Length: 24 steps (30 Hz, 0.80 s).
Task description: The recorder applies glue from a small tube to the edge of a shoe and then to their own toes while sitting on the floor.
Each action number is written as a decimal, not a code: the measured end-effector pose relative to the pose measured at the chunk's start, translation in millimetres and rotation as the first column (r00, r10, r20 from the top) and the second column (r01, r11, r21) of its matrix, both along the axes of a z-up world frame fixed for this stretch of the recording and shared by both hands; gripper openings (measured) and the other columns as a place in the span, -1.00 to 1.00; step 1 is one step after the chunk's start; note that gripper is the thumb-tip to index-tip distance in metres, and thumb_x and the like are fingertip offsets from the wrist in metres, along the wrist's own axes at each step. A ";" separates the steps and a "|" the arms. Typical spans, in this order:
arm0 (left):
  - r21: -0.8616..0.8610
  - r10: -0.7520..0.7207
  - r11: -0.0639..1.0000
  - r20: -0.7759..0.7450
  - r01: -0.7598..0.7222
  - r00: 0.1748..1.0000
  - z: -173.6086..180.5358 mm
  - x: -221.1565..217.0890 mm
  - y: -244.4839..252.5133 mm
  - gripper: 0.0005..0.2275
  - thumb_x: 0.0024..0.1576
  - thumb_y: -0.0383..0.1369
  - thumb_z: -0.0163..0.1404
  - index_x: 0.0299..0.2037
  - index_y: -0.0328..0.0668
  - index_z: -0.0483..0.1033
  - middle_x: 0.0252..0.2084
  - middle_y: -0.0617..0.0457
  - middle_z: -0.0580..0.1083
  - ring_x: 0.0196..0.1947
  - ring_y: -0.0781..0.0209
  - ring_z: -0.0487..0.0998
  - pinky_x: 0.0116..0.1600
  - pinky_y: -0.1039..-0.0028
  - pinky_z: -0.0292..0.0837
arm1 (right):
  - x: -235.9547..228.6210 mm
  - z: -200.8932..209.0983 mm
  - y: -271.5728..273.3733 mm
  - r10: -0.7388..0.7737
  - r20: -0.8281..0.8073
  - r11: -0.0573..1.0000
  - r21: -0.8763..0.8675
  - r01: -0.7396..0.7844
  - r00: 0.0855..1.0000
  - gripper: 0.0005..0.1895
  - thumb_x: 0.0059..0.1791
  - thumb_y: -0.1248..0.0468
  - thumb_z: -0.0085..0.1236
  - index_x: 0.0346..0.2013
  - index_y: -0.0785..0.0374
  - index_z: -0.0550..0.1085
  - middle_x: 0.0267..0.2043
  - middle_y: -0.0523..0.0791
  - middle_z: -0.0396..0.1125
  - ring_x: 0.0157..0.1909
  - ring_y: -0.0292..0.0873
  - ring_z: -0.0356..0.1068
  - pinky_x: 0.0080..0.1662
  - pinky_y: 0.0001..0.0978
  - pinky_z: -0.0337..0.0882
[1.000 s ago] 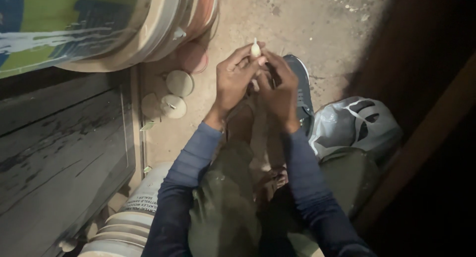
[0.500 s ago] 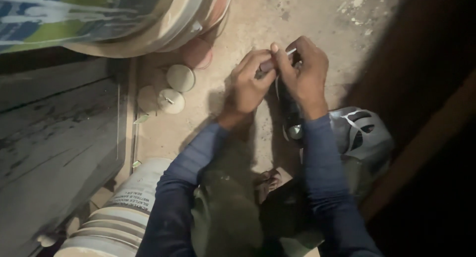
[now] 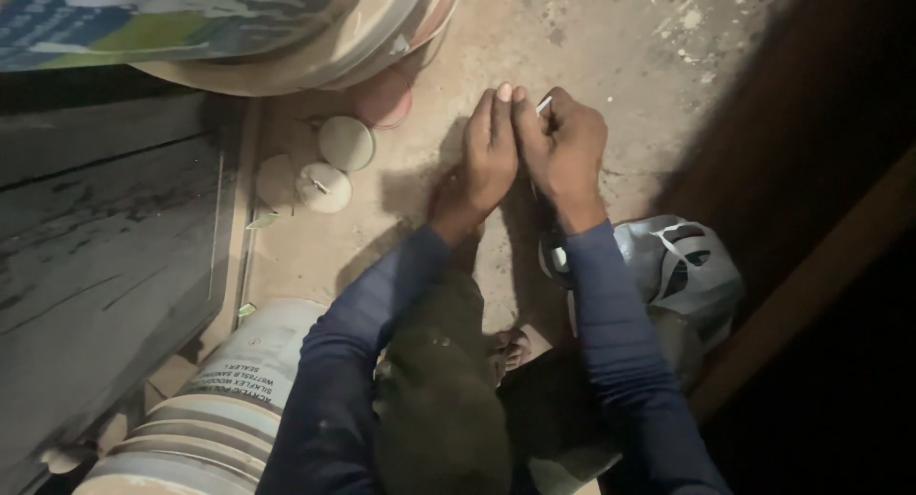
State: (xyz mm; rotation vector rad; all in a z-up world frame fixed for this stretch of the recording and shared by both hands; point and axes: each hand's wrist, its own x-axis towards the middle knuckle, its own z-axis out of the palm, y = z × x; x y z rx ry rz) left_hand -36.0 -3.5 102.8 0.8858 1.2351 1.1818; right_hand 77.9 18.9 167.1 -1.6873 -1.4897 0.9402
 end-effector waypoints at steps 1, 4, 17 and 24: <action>0.040 0.024 0.999 -0.029 -0.023 0.999 -3.9 -0.7 1.3 -0.80 0.44 -0.31 -0.17 -0.04 -0.29 0.45 -0.23 0.04 0.49 -0.22 0.30 0.50 -0.10 0.50 0.48 | -3.4 4.0 1.0 0.022 0.070 1.000 0.016 -0.024 0.997 -0.55 0.10 0.15 0.23 -0.56 0.37 0.38 -0.67 0.05 0.17 -0.61 -0.11 0.16 -0.48 -0.22 0.18; 0.161 0.100 0.984 -0.114 -0.081 0.988 -9.3 -3.3 4.6 -0.77 0.42 -0.27 -0.16 -0.14 -0.29 0.43 -0.33 0.06 0.44 -0.30 0.30 0.46 -0.17 0.46 0.42 | -8.1 5.2 1.7 0.065 0.120 0.998 -0.005 -0.065 0.991 -0.56 0.10 0.16 0.22 -0.58 0.35 0.40 -0.66 0.08 0.19 -0.64 0.03 0.22 -0.47 -0.16 0.19; -0.203 -0.258 0.896 0.485 0.395 0.835 33.1 -34.7 25.9 -0.75 0.40 -0.18 -0.16 -0.13 -0.17 0.45 -0.51 0.23 0.25 -0.61 0.49 0.19 -0.55 0.61 0.05 | 4.5 35.6 7.9 0.342 0.176 0.899 0.223 -0.376 0.923 -0.69 0.15 0.27 0.13 -0.46 0.32 0.42 -0.47 0.06 0.32 -0.45 0.13 0.36 -0.36 -0.10 0.32; -0.321 -0.343 0.725 0.600 0.610 0.723 42.2 -32.6 21.3 -0.77 0.36 -0.16 -0.20 -0.05 -0.06 0.45 -0.60 0.21 0.25 -0.71 0.44 0.18 -0.63 0.58 0.05 | 21.4 44.3 1.1 0.445 0.209 0.829 0.271 -0.489 0.871 -0.75 0.13 0.30 0.13 -0.42 0.34 0.47 -0.49 0.04 0.33 -0.47 0.11 0.36 -0.37 -0.13 0.33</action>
